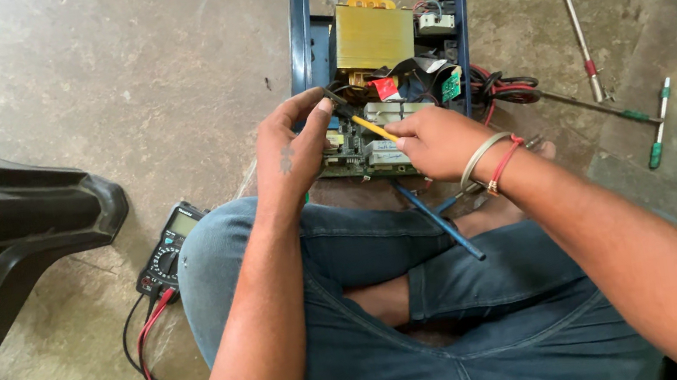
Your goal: The person sits on the floor and uses a screwdriver to work on the internal components of an open electronic device, likely a battery charger. They adjust wires and components within the casing while a multimeter sits nearby.
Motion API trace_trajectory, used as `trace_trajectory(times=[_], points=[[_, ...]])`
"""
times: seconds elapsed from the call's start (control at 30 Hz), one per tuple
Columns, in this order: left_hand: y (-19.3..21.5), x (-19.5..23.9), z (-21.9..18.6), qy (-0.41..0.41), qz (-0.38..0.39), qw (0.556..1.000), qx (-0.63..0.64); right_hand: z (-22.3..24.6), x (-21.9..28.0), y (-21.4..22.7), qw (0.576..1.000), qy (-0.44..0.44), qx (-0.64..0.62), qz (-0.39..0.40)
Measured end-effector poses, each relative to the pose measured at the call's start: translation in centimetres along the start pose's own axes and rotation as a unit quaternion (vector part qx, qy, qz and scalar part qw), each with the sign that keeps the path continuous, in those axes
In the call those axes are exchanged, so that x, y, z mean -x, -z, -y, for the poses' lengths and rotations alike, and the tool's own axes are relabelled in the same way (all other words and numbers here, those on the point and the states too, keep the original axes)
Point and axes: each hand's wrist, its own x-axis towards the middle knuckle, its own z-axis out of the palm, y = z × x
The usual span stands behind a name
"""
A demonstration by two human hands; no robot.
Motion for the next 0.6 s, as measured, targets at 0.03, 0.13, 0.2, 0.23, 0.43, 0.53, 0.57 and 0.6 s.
trace_trajectory(times=[0.03, 0.13, 0.2, 0.23, 0.43, 0.53, 0.57, 0.6], points=[[0.0, 0.0, -0.1, 0.003, 0.000, 1.000, 0.001, 0.4, -0.1, 0.0, 1.000, 0.003, 0.004, -0.003], [0.1, 0.2, -0.2, 0.004, 0.005, 1.000, -0.007, 0.9, 0.0, 0.3, 0.999, -0.029, -0.025, 0.013], [0.1, 0.4, -0.4, -0.013, 0.008, 1.000, -0.017, 1.0, 0.2, -0.3, 0.997, -0.061, -0.048, 0.014], [0.1, 0.7, -0.5, -0.029, 0.009, 0.999, -0.023, 0.9, 0.4, -0.6, 0.995, -0.076, -0.059, 0.013], [0.2, 0.9, -0.1, -0.070, -0.022, 0.993, -0.096, -0.8, 2.3, -4.2, 0.965, -0.111, -0.233, -0.038], [0.1, 1.0, -0.2, -0.061, -0.030, 0.991, -0.117, -0.7, 3.2, -5.9, 0.962, -0.116, -0.237, -0.069], [0.0, 1.1, -0.2, -0.051, -0.032, 0.990, -0.126, -0.9, 3.3, -6.0, 0.961, -0.116, -0.242, -0.069], [0.0, 1.2, -0.3, -0.043, -0.037, 0.986, -0.157, -1.0, 3.4, -6.2, 0.960, -0.115, -0.247, -0.068]])
